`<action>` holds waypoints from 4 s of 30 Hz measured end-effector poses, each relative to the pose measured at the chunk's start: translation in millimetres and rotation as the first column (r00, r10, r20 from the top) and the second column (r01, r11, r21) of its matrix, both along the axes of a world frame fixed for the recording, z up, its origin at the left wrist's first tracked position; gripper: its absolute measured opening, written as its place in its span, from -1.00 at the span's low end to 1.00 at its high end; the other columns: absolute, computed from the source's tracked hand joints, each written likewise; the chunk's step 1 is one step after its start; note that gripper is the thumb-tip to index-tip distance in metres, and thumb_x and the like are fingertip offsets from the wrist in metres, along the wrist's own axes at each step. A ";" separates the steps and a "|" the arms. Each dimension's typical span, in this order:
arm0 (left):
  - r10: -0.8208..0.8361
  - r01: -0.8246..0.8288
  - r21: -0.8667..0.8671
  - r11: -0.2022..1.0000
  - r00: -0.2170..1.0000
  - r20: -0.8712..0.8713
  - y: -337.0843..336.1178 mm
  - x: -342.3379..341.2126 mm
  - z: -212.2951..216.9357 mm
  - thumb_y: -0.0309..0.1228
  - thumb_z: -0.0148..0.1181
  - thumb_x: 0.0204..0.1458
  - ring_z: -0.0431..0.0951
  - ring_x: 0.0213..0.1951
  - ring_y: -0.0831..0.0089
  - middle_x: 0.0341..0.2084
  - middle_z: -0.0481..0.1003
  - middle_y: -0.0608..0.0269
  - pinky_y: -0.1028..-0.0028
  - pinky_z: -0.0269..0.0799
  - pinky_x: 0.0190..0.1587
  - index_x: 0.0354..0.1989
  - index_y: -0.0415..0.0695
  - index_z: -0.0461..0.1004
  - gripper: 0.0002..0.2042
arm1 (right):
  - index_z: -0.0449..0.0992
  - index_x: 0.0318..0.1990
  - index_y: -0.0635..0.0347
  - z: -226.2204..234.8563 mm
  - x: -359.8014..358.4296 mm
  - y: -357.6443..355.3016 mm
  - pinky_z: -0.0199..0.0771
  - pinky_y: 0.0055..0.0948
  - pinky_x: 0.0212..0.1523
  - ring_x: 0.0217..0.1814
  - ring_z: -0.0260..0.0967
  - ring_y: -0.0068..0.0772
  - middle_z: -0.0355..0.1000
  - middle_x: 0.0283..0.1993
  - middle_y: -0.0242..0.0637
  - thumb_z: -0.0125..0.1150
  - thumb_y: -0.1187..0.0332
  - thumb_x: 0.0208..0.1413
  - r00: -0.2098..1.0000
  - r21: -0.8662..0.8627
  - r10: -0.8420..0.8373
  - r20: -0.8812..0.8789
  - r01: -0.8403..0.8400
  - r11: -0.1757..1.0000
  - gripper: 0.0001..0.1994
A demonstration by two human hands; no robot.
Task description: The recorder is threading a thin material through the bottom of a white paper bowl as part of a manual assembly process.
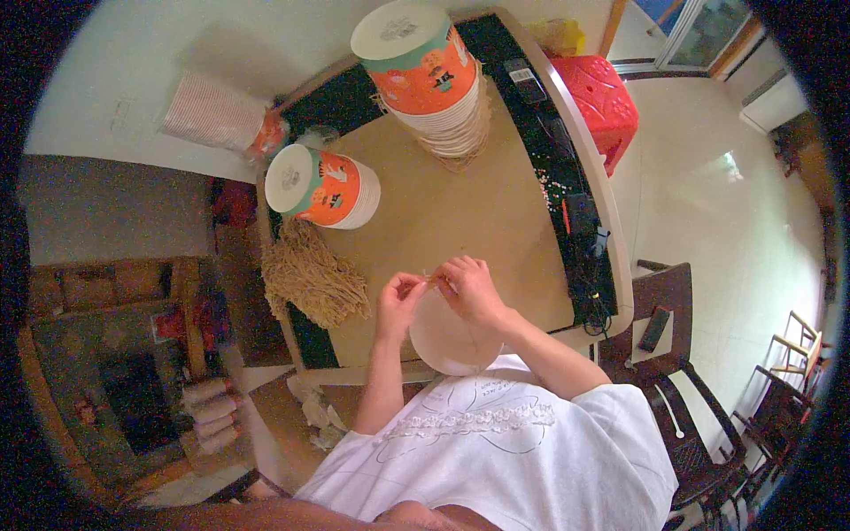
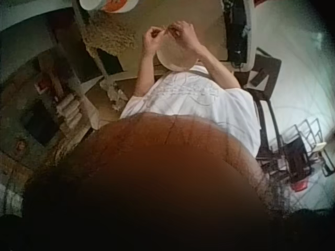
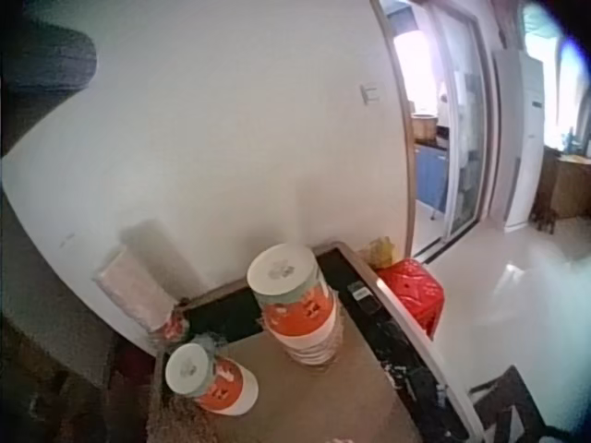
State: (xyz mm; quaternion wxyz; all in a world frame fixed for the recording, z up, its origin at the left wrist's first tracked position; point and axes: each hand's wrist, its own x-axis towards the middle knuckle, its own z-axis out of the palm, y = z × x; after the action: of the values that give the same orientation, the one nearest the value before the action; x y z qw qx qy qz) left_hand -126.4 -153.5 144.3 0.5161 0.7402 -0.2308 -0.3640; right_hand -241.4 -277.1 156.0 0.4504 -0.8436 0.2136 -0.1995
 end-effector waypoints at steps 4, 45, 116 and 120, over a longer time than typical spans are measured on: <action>0.100 -0.155 -0.169 0.973 0.951 -0.293 -9.0 -4.3 17.4 -0.61 0.09 -0.04 0.45 -0.37 0.59 -0.45 0.46 0.32 0.59 0.37 -0.20 -0.38 -0.23 0.40 -0.94 | 0.44 -0.42 0.10 0.7 0.3 0.2 0.16 -0.36 -0.21 -0.32 0.28 -0.32 0.40 -0.41 -0.37 0.12 0.43 -0.07 1.000 0.045 0.009 -0.023 -0.008 0.999 -0.97; 0.151 -0.207 -0.072 0.976 0.874 -0.462 0.9 1.3 3.2 -0.50 0.13 -0.03 0.42 -0.47 0.62 -0.54 0.46 0.36 0.64 0.34 -0.34 -0.41 -0.21 0.46 -0.94 | 0.43 -0.44 0.11 2.3 4.1 4.5 0.18 -0.38 -0.19 -0.32 0.32 -0.34 0.40 -0.45 -0.39 0.15 0.43 -0.09 0.999 0.062 0.019 -0.048 -0.016 0.998 -0.96; 0.127 -0.138 -0.040 0.990 0.971 -0.203 7.6 -2.9 -7.0 -0.49 0.07 0.00 0.33 -0.57 0.75 -0.65 0.40 0.44 0.70 0.24 -0.51 -0.52 -0.21 0.43 -0.89 | 0.40 -0.42 0.33 278.5 1.7 -31.6 0.41 -0.46 -0.50 -0.51 0.39 -0.18 0.40 -0.46 0.14 0.20 0.41 -0.02 0.458 0.447 0.005 0.889 -0.870 0.210 -0.85; 0.119 -0.128 -0.038 0.991 0.976 -0.180 8.2 -1.0 -6.0 -0.49 0.08 0.00 0.36 -0.57 0.73 -0.63 0.43 0.42 0.69 0.28 -0.50 -0.55 -0.23 0.42 -0.88 | 0.40 -0.43 0.33 279.6 -6.4 -30.0 0.42 -0.47 -0.51 -0.53 0.39 -0.18 0.40 -0.48 0.13 0.21 0.43 -0.04 0.470 0.448 0.042 0.882 -0.862 0.237 -0.86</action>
State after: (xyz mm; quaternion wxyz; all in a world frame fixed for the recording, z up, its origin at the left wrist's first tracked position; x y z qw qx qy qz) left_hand -127.5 -145.3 138.3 0.5743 0.7048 -0.1462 -0.3901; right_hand -247.8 -307.1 435.6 0.8964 -0.3320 -0.2080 -0.2072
